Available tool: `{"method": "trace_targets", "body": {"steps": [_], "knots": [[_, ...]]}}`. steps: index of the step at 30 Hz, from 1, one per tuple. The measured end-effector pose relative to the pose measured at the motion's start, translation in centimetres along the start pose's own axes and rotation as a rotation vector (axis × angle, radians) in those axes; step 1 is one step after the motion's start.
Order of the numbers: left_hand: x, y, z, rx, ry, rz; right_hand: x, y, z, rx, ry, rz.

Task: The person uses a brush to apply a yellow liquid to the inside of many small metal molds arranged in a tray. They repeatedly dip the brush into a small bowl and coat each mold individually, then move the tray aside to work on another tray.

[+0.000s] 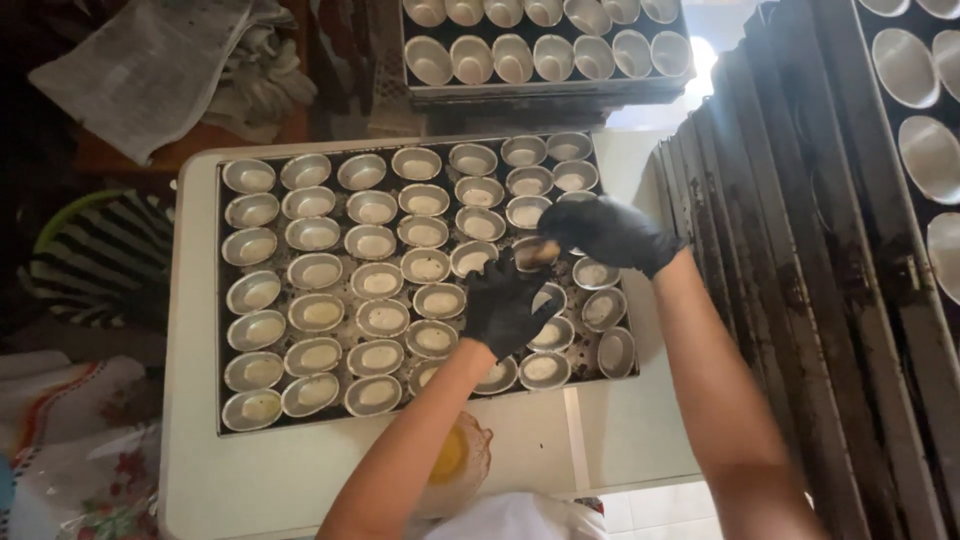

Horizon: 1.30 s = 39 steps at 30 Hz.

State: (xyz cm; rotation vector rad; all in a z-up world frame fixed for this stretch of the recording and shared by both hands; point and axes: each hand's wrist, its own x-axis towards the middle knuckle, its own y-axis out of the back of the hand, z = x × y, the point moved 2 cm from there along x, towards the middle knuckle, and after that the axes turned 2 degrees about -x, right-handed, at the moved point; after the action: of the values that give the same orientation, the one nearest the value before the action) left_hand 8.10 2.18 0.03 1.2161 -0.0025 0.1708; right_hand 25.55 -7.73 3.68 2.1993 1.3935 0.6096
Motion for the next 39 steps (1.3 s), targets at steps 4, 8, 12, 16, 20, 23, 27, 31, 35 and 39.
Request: {"method": "trace_targets", "body": {"steps": [4, 8, 12, 16, 20, 23, 27, 31, 35, 39], "knots": [[0.2, -1.5, -0.6, 0.010, 0.011, -0.030, 0.2, 0.0, -0.9, 0.011, -0.050, -0.004], [-0.3, -3.9, -2.3, 0.001, -0.009, -0.042, -0.8, 1.3, -4.2, -0.005, -0.236, -0.023], [-3.2, 2.0, -3.2, 0.022, -0.043, -0.015, -5.6, 1.0, 1.3, 0.193, -0.194, 0.221], [-8.4, 4.3, -7.1, -0.106, 0.032, 0.212, -10.3, -1.5, -0.1, 0.461, -0.233, 0.640], [-15.4, 9.5, -9.5, -0.370, -0.009, 0.510, -15.8, -9.0, 0.3, 0.558, -0.476, 0.604], [-20.0, 11.3, -9.3, -0.814, 0.407, 0.423, -13.6, -14.5, -11.5, 0.612, -0.403, 0.427], [-23.8, 11.2, -9.5, -0.913, 0.538, 0.459, -13.8, -17.5, -10.9, 0.733, -0.304, 0.370], [-25.8, 10.8, -9.1, -0.892, 0.539, 0.571, -14.4, -19.2, -10.3, 0.699, -0.294, 0.313], [-25.9, 12.1, -7.9, -0.879, 0.576, 0.602, -15.2, -20.6, -10.2, 0.955, -0.360, 0.294], [-26.1, 12.5, -7.2, -0.850, 0.558, 0.606, -15.4, -18.9, -13.2, 0.935, -0.372, 0.265]]}}
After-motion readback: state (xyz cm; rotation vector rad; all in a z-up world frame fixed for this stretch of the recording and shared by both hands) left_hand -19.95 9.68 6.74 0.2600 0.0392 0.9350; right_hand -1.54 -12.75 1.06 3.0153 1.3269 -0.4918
